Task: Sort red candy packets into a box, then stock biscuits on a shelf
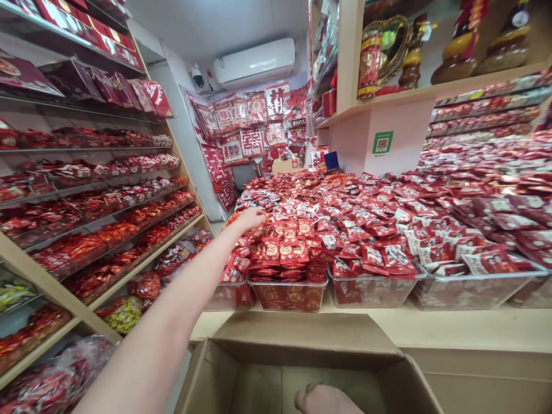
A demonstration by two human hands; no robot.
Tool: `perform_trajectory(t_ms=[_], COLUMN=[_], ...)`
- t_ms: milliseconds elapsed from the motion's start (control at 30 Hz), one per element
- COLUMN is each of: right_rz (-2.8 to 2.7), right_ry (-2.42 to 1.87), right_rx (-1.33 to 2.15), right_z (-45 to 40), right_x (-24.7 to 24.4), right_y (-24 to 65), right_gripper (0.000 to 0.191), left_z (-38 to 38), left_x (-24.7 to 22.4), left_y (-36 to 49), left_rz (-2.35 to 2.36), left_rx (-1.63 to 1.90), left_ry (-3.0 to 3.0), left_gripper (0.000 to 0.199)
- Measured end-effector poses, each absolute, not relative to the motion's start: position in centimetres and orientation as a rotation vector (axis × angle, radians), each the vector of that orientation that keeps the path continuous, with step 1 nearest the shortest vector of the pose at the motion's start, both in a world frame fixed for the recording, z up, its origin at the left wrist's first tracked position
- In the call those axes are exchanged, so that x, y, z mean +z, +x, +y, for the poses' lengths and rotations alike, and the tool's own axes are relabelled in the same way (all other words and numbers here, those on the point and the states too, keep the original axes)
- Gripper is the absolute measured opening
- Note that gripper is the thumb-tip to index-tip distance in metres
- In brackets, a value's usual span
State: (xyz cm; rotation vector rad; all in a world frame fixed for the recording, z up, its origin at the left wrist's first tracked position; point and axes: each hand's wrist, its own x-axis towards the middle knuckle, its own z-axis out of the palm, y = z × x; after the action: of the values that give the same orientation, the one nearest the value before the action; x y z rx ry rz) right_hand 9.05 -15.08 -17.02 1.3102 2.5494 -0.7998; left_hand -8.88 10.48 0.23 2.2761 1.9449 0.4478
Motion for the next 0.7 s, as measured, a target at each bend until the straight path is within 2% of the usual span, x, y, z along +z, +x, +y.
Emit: perform_trajectory(t_ms=[200, 367, 700], right_rz=[2.591, 2.548, 2.555], right_ry=[1.292, 1.296, 1.388], right_rx=[-0.752, -0.766, -0.978], right_z=[-14.9, -15.1, -15.9], right_x=[-18.9, -17.5, -16.1], right_y=[9.1, 9.5, 10.4], right_gripper=[0.036, 0.039, 0.027], left_z=[9.3, 9.2, 7.0], left_x=[-1.1, -1.1, 0.9], left_y=[-9.1, -8.8, -6.6], left_rz=[1.994, 2.014, 1.819], left_rx=[0.318, 0.357, 0.466], left_ry=[2.043, 2.019, 2.436], left_gripper=[0.018, 0.02, 0.027])
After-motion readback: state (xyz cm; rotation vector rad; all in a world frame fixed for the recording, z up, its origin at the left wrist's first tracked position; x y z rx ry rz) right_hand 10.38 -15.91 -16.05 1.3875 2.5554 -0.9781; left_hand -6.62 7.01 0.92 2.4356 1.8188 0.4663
